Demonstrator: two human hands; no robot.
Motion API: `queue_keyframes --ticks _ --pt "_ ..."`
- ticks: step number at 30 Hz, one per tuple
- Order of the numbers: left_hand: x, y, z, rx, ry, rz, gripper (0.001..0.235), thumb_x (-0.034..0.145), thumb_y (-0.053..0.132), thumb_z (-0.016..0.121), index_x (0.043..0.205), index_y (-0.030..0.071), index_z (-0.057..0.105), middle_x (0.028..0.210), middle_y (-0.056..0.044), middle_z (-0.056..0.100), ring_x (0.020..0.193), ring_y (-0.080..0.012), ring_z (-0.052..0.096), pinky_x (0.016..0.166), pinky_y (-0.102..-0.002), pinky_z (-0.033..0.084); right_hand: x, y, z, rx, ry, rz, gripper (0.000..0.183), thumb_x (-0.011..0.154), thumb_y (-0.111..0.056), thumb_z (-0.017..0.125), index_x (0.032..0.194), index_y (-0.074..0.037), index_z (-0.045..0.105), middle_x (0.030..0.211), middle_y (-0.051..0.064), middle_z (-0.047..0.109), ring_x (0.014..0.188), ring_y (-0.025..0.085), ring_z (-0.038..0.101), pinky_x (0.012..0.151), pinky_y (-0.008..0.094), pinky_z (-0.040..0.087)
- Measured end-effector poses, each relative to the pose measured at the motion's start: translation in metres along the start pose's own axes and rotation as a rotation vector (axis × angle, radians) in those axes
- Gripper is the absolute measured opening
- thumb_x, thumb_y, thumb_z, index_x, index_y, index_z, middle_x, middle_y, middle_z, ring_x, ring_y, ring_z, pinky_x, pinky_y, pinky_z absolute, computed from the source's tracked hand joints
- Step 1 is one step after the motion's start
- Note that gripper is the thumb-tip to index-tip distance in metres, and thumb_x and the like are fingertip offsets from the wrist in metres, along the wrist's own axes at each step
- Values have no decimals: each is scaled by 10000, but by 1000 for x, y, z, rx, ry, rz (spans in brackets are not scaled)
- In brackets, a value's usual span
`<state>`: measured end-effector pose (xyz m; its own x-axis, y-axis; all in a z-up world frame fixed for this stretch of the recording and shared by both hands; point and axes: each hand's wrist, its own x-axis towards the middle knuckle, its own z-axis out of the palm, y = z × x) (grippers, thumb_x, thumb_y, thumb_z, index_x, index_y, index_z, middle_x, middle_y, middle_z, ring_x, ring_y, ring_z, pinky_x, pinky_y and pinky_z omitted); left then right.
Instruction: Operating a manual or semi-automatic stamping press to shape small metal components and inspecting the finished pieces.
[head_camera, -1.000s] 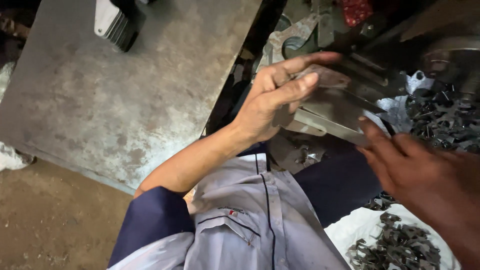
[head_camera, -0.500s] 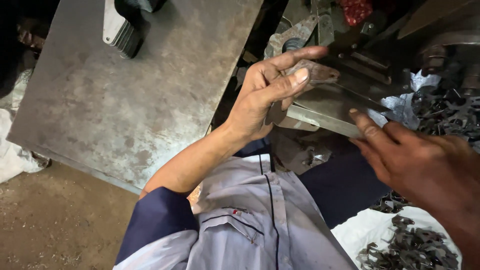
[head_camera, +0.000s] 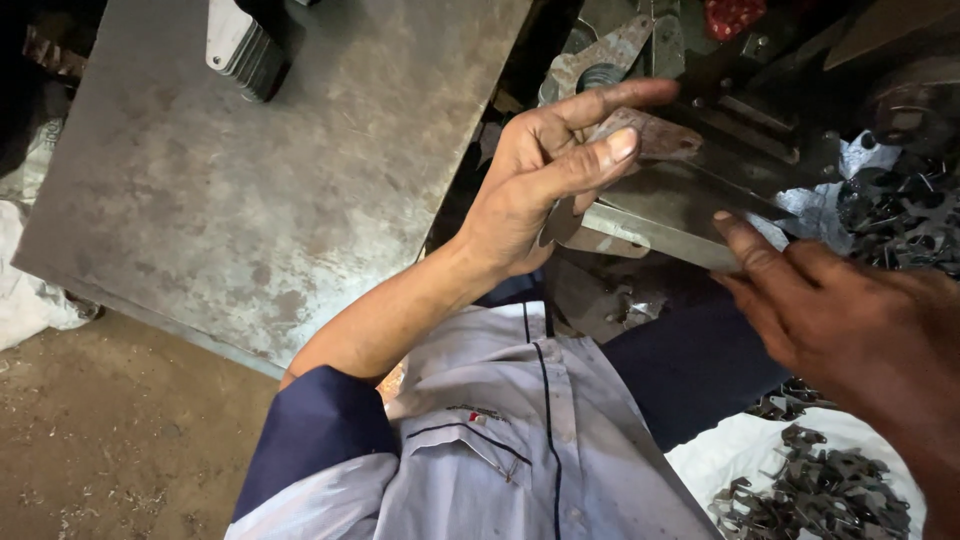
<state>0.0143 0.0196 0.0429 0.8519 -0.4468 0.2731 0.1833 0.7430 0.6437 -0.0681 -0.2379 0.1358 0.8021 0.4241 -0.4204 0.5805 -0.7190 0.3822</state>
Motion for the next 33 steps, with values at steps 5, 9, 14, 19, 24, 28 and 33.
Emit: queue_keyframes --ticks 5,9,14,19,24,28,33 --pt "-1 -8 -5 10 27 14 366 1077 182 682 884 -129 689 1504 -290 515 1177 -237 674 1048 -351 536 1 0 0 36 -2 13 685 906 -424 704 1527 -164 580 745 38 704 494 76 657 443 228 566" --pt "-2 -9 -4 -7 5 28 379 1095 178 689 880 -134 689 1502 -279 509 1230 -253 677 1080 -354 533 -1 0 5 24 -65 31 671 924 -452 692 1515 -178 535 743 27 708 500 68 658 470 214 572" --pt "-2 -5 -1 2 10 10 352 1082 187 691 957 -143 696 1494 -280 515 1240 -260 673 1095 -355 519 -6 3 27 46 218 -110 574 911 -327 693 1423 -86 600 964 120 753 564 150 682 483 249 557" --pt "-2 -5 0 17 26 -4 315 1065 185 689 973 -116 683 1450 -309 535 1226 -260 659 1099 -358 507 1 -4 -5 108 10 52 647 892 -403 710 1487 -172 607 764 59 735 459 117 679 423 254 567" --pt "-2 -9 -3 15 12 21 387 1082 204 705 827 -87 690 1495 -267 517 1250 -268 664 1098 -381 523 -1 0 2 54 20 6 621 912 -409 700 1464 -152 578 769 54 731 459 85 665 406 226 548" --pt "2 -4 2 43 9 15 362 1060 223 699 843 -66 695 1476 -259 521 1248 -279 675 1096 -388 531 -1 2 16 44 -52 25 680 920 -423 705 1536 -166 574 808 46 740 539 97 704 476 235 589" --pt "0 5 -7 79 -12 95 367 1044 244 700 783 12 587 1444 -243 560 1160 -227 655 1049 -347 510 -4 -6 8 500 389 211 534 860 -184 754 1370 -33 702 883 161 737 719 204 718 629 337 607"
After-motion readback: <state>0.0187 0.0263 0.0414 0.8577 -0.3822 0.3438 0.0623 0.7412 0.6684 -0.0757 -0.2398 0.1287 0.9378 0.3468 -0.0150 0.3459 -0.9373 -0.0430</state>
